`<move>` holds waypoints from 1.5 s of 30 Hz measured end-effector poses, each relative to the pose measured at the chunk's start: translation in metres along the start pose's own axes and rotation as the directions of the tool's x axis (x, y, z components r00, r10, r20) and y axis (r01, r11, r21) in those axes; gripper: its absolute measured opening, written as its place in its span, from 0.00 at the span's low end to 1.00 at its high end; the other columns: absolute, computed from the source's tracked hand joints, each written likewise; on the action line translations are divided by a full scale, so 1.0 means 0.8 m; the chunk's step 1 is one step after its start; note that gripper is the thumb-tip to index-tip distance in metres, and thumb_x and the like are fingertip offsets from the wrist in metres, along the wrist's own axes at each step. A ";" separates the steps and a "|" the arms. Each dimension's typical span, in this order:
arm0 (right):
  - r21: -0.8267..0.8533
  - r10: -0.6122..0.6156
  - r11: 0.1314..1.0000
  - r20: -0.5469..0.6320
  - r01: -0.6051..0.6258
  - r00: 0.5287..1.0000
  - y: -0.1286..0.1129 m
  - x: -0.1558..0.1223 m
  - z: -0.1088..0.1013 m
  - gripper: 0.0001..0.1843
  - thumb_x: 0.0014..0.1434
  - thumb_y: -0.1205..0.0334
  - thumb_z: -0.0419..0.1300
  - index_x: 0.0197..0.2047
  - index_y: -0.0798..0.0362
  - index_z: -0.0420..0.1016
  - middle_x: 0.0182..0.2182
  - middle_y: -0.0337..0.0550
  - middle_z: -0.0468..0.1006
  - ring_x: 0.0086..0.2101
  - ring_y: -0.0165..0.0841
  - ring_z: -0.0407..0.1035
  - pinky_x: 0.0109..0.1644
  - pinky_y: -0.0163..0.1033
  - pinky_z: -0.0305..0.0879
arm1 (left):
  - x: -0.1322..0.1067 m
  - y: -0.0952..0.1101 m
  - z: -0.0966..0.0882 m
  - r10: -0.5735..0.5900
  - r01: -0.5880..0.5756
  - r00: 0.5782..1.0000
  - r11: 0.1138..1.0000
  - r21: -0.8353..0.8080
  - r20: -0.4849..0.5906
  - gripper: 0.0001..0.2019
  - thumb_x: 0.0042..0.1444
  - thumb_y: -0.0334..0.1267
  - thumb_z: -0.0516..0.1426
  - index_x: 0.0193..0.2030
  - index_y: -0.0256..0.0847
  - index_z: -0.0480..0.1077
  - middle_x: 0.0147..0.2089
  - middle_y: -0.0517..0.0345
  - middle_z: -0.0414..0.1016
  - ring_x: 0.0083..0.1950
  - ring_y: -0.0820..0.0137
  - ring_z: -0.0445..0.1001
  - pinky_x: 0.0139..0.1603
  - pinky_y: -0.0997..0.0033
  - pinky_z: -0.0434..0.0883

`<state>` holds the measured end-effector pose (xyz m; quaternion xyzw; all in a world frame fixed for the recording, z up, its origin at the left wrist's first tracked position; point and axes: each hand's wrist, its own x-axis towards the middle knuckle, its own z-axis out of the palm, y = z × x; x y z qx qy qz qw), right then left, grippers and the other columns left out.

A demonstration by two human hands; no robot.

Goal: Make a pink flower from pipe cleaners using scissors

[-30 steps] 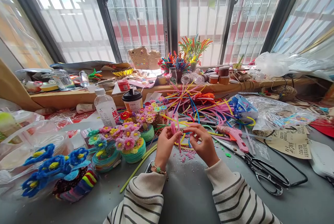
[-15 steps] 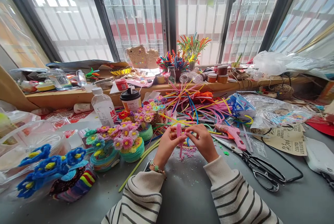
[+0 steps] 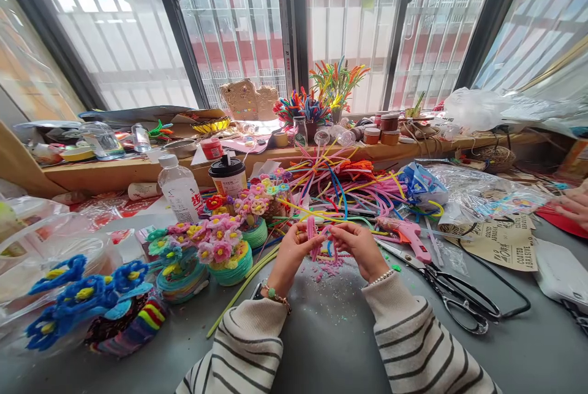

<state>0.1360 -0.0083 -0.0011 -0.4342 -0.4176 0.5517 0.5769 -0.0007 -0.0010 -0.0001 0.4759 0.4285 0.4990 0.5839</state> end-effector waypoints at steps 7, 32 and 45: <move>0.180 0.077 0.981 -0.007 -0.074 0.997 0.005 0.000 0.006 0.11 0.36 0.60 0.65 0.25 0.56 0.73 0.19 0.36 0.73 0.18 0.22 0.64 0.22 0.26 0.63 | -0.002 -0.001 0.000 -0.008 0.008 0.997 1.000 0.012 0.070 0.21 0.34 0.38 0.63 0.36 0.36 0.61 0.26 0.57 0.75 0.26 0.71 0.72 0.27 0.74 0.65; 0.421 -0.036 0.905 0.200 -0.053 0.979 0.000 -0.007 0.010 0.07 0.42 0.66 0.61 0.21 0.55 0.65 0.30 0.36 0.75 0.15 0.16 0.56 0.18 0.24 0.55 | -0.008 0.004 -0.001 -0.145 0.148 0.986 0.988 -0.033 0.081 0.18 0.35 0.41 0.63 0.33 0.37 0.62 0.21 0.60 0.73 0.22 0.74 0.70 0.25 0.76 0.64; 0.468 -0.019 0.883 0.091 -0.026 0.996 0.000 0.000 0.005 0.06 0.41 0.66 0.64 0.24 0.55 0.70 0.27 0.35 0.75 0.17 0.17 0.57 0.19 0.23 0.57 | -0.013 0.007 0.002 -0.156 0.159 0.968 0.987 0.004 0.196 0.18 0.35 0.38 0.63 0.34 0.36 0.62 0.24 0.57 0.75 0.26 0.72 0.72 0.28 0.75 0.64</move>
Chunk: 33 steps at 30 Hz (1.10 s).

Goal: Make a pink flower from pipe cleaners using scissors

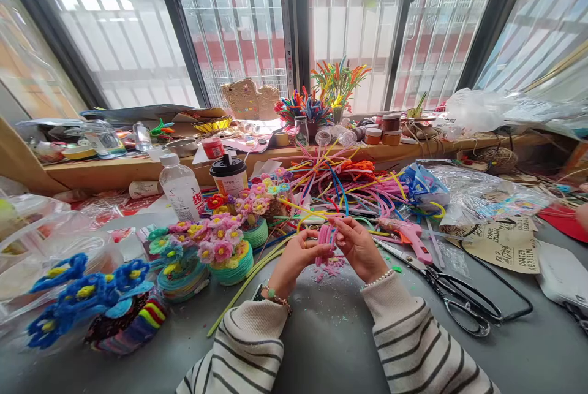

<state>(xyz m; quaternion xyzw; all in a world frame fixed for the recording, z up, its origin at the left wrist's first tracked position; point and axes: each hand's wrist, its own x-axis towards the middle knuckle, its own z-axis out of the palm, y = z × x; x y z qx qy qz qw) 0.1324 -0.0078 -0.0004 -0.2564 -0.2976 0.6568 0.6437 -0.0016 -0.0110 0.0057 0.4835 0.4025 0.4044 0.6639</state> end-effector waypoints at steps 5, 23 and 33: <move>0.061 0.012 0.998 0.003 -0.012 1.000 0.003 0.001 0.000 0.07 0.39 0.65 0.65 0.23 0.54 0.70 0.30 0.35 0.75 0.17 0.17 0.58 0.19 0.23 0.58 | -0.003 0.000 0.005 0.027 -0.027 1.000 1.000 -0.011 0.001 0.18 0.34 0.37 0.63 0.32 0.36 0.63 0.24 0.58 0.74 0.26 0.72 0.72 0.27 0.75 0.63; -0.135 -0.105 0.986 -0.055 0.097 0.993 -0.003 0.000 0.000 0.10 0.39 0.61 0.65 0.26 0.54 0.70 0.24 0.32 0.71 0.19 0.18 0.59 0.23 0.25 0.58 | 0.007 -0.006 -0.003 0.128 -0.133 0.981 0.991 -0.026 -0.144 0.14 0.38 0.40 0.61 0.30 0.36 0.63 0.27 0.56 0.75 0.30 0.70 0.73 0.34 0.71 0.66; -0.441 -0.057 0.892 0.105 0.098 0.993 -0.002 -0.003 0.003 0.08 0.41 0.62 0.63 0.26 0.56 0.71 0.22 0.37 0.72 0.24 0.27 0.65 0.27 0.31 0.61 | 0.004 -0.004 -0.005 0.156 -0.158 0.979 0.987 -0.007 -0.129 0.13 0.39 0.42 0.60 0.31 0.36 0.69 0.30 0.56 0.74 0.32 0.71 0.71 0.33 0.73 0.65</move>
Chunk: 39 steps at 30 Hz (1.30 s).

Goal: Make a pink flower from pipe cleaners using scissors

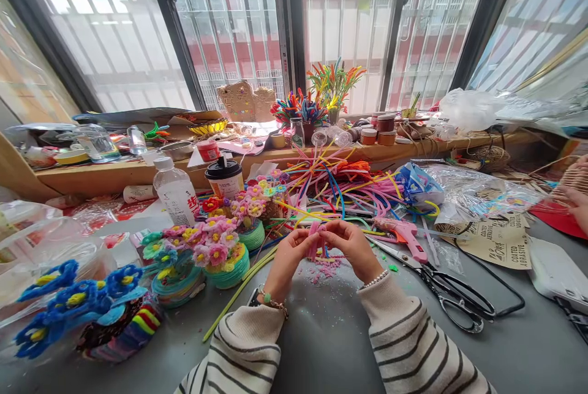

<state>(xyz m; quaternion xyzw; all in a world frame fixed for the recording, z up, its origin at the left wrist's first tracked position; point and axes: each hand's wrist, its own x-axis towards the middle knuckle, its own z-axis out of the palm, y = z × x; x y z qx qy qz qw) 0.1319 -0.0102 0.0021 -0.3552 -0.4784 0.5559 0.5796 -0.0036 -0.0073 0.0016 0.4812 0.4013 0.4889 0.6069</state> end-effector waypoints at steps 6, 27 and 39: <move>-0.178 -0.173 0.970 -0.037 0.164 0.984 0.009 0.001 -0.003 0.07 0.44 0.62 0.60 0.29 0.54 0.69 0.26 0.38 0.72 0.28 0.29 0.66 0.32 0.35 0.63 | -0.002 0.001 0.001 -0.026 0.022 0.999 0.997 0.076 0.041 0.13 0.39 0.42 0.60 0.30 0.36 0.71 0.26 0.58 0.73 0.29 0.72 0.69 0.30 0.74 0.64; -0.438 -0.291 0.851 0.071 0.292 0.954 0.009 -0.001 0.001 0.09 0.49 0.64 0.56 0.33 0.48 0.76 0.32 0.41 0.77 0.34 0.35 0.70 0.39 0.41 0.64 | -0.008 0.008 0.007 0.056 -0.106 0.979 0.961 0.254 0.196 0.10 0.44 0.42 0.56 0.24 0.35 0.71 0.21 0.59 0.69 0.23 0.74 0.64 0.26 0.76 0.60; -0.878 -0.406 0.464 -0.090 0.120 0.909 0.013 0.062 -0.066 0.06 0.45 0.67 0.58 0.28 0.53 0.76 0.31 0.48 0.74 0.37 0.42 0.63 0.43 0.47 0.56 | -0.003 0.004 0.006 0.186 -0.179 0.983 0.964 0.196 -0.014 0.12 0.46 0.42 0.56 0.35 0.36 0.69 0.34 0.53 0.75 0.39 0.65 0.72 0.40 0.71 0.66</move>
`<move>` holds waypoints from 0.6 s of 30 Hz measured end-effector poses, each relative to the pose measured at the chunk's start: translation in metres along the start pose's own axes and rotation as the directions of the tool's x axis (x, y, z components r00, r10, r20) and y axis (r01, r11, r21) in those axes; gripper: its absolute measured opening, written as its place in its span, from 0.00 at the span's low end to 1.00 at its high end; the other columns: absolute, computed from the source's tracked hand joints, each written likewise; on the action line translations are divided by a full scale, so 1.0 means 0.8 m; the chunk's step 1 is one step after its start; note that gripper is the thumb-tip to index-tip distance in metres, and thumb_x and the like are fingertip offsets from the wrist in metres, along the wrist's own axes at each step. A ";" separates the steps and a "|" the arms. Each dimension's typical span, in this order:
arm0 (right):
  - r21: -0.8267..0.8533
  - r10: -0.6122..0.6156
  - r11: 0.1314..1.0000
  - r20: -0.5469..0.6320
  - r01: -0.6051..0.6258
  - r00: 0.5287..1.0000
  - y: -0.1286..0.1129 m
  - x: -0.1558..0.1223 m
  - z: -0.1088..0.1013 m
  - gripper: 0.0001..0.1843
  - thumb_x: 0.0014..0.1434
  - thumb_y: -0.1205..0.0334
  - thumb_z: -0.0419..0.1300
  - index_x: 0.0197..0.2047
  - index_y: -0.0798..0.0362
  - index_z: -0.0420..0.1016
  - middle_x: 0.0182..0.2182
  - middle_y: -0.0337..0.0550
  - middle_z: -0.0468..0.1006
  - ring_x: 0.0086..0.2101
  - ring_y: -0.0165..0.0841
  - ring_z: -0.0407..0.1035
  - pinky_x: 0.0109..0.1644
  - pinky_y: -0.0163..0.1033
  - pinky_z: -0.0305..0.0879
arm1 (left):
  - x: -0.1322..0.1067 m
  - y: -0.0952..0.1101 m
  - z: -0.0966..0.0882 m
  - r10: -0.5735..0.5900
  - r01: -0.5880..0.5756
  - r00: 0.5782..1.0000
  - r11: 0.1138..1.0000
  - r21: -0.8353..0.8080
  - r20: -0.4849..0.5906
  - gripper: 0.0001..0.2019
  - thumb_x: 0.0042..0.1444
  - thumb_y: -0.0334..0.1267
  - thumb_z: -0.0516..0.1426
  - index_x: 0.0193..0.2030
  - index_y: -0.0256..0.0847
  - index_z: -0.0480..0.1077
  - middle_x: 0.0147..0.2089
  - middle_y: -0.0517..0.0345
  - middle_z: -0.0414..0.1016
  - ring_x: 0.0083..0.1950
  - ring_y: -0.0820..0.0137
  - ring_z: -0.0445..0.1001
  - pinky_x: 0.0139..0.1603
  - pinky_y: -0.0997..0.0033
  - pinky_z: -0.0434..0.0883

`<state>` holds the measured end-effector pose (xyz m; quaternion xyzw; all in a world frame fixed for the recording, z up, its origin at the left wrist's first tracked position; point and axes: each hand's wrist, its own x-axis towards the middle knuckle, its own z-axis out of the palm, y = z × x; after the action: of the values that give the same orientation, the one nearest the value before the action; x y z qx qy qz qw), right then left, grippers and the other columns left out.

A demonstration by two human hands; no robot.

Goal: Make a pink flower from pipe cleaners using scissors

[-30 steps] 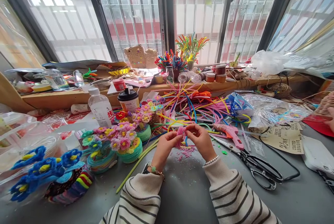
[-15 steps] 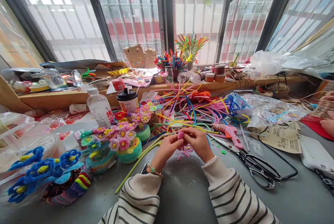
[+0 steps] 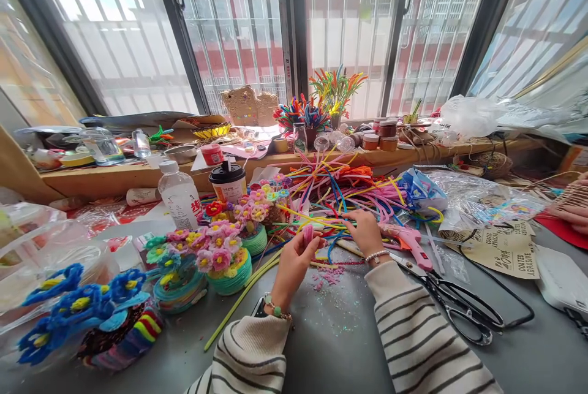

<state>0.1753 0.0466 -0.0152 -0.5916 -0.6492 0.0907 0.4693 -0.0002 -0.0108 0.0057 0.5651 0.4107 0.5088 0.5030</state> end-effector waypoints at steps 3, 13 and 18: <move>-0.112 -0.022 0.993 -0.001 0.022 1.000 0.004 0.009 0.018 0.06 0.44 0.69 0.58 0.26 0.53 0.76 0.30 0.50 0.72 0.37 0.44 0.61 0.41 0.46 0.56 | 0.001 -0.002 0.000 0.005 -0.005 1.000 1.000 -0.011 -0.021 0.13 0.45 0.43 0.56 0.35 0.36 0.69 0.34 0.52 0.75 0.39 0.65 0.72 0.40 0.70 0.66; -0.143 -0.093 0.985 -0.008 0.091 0.996 0.007 0.009 0.025 0.06 0.48 0.70 0.53 0.27 0.53 0.70 0.27 0.47 0.72 0.34 0.41 0.60 0.40 0.43 0.55 | 0.005 -0.008 -0.002 -0.010 0.007 0.993 1.000 -0.019 -0.114 0.13 0.45 0.44 0.56 0.33 0.35 0.66 0.32 0.53 0.74 0.34 0.66 0.72 0.31 0.72 0.67; 0.003 -0.088 0.996 -0.096 0.088 0.991 0.000 0.007 0.018 0.09 0.52 0.61 0.50 0.31 0.53 0.71 0.29 0.46 0.73 0.34 0.39 0.62 0.40 0.41 0.56 | 0.008 -0.014 -0.005 -0.023 0.014 0.987 0.998 -0.057 -0.160 0.15 0.44 0.44 0.56 0.36 0.36 0.64 0.35 0.52 0.74 0.36 0.65 0.73 0.38 0.69 0.66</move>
<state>0.1657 0.0577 -0.0206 -0.5643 -0.6509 0.0438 0.5059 -0.0031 -0.0024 -0.0042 0.5043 0.4408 0.5590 0.4887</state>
